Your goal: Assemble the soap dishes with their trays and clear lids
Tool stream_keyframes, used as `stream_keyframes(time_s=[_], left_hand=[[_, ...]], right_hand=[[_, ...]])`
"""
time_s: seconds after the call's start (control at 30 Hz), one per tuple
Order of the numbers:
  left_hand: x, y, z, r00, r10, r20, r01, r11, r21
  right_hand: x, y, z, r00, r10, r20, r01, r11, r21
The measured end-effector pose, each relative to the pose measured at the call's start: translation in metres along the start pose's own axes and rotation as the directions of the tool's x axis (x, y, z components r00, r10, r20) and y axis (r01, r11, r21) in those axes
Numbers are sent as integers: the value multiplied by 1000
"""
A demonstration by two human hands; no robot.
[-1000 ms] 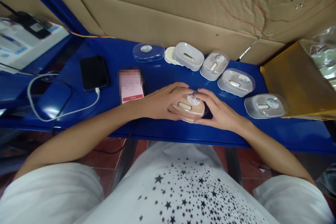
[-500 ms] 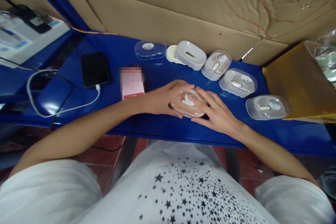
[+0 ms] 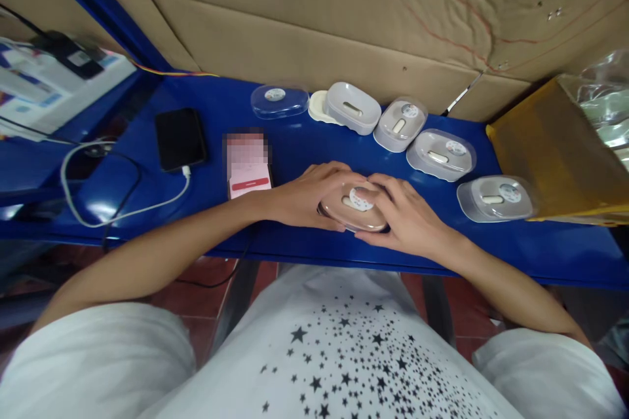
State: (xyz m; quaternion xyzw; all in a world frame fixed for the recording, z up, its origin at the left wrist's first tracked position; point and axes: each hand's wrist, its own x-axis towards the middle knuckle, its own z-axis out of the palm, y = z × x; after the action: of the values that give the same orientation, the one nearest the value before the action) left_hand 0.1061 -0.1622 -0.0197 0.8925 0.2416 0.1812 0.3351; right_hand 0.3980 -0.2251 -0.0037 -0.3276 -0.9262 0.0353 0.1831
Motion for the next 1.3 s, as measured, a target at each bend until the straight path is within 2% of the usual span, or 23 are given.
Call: stream_keyframes(time_s=[0.13,0.27,0.33,0.43,0.53,0.6,0.67,0.73,0.83,0.93,1.03,1.13,1.23,1.3], left_hand=[[0,-2,2,1000,19,7,-19,1000,-16],[2,-8,5,998,61,-19,-61,998,15],[1,-8,6,997,71,-9,-71,997,14],[0,-4,2,996,88,35,-86,996,-34],[3,-3,-13,997,71,-26,-72,997,-27],[12,-9,-27,995,28,-99,-17,994,107],[26,-20,-39,989,-33,-145,73,957,282],[44,-33,-47,975,-130,-180,193,898,397],[64,-45,-49,923,-292,-250,379,802,461],[70,-49,-46,893,-350,-284,448,761,470],[63,-45,-43,897,-352,-267,440,752,490],[49,-31,-38,908,-340,-246,420,746,517],[32,-7,-22,930,-304,-207,368,758,538],[20,9,-8,961,-229,-157,277,790,547]], right_hand=[[-3,0,11,999,-19,-41,22,998,59],[-1,-2,16,999,-34,-10,34,999,9],[-1,-3,8,999,-16,45,16,1000,2],[-7,2,-15,991,10,133,-9,1000,-12],[-21,13,-39,980,102,173,-84,991,-107],[-28,19,-48,969,217,116,-184,952,-247],[-30,20,-48,948,317,-3,-292,869,-400],[-25,15,-42,938,335,-90,-335,807,-487],[-14,7,-25,972,230,-47,-224,846,-484],[-8,11,-12,988,137,70,-93,896,-435],[-8,29,-10,975,170,142,-91,891,-444],[-8,41,-14,964,243,106,-165,862,-480],[-3,33,-12,974,225,-4,-204,878,-433],[1,20,-7,985,169,-38,-171,920,-352]])
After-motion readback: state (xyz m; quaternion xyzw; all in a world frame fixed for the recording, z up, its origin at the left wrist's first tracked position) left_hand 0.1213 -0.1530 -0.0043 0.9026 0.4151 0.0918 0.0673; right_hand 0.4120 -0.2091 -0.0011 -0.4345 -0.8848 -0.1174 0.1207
